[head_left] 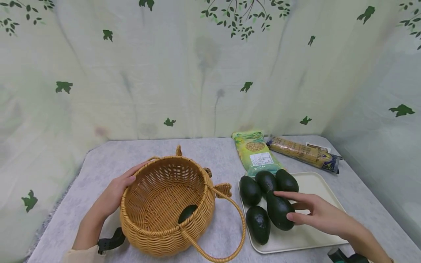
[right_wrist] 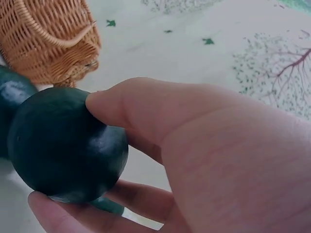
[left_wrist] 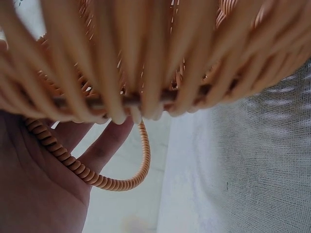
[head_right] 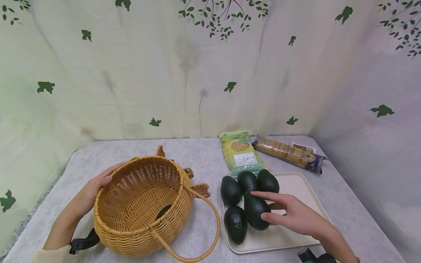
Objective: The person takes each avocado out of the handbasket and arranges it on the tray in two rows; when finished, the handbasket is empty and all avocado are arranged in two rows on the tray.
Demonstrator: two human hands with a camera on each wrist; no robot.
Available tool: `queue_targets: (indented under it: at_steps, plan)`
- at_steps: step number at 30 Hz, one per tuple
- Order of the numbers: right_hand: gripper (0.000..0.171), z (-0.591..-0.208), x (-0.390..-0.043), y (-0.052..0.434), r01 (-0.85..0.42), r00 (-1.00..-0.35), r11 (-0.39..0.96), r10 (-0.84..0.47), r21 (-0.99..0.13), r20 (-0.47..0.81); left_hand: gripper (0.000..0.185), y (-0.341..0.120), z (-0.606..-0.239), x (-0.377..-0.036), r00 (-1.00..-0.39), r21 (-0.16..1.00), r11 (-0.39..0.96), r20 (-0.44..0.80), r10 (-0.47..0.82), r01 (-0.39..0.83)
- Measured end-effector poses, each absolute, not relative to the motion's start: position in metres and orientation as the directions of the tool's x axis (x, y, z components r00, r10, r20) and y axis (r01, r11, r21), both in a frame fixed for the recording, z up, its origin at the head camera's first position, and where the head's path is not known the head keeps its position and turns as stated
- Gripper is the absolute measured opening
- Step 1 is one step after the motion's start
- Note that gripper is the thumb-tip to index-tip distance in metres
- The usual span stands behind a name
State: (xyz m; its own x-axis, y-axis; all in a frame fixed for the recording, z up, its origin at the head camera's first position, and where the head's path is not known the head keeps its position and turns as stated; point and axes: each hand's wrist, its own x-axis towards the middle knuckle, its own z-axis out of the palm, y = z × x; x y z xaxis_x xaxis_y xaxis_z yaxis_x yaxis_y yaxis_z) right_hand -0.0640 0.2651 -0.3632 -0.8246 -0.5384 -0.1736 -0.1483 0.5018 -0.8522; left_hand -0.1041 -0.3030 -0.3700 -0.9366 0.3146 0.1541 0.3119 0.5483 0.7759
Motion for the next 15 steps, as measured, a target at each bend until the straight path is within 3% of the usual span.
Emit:
queue_targets:
  at_steps: [15]
  plan:
    - [0.054, -0.387, -0.062, 0.273, -0.142, -0.834, 0.551, -0.515, -0.823, -0.200, 0.049, -0.302, -0.369, -0.104, -0.937, 0.786, 0.537, 0.150, 0.316, 0.307]
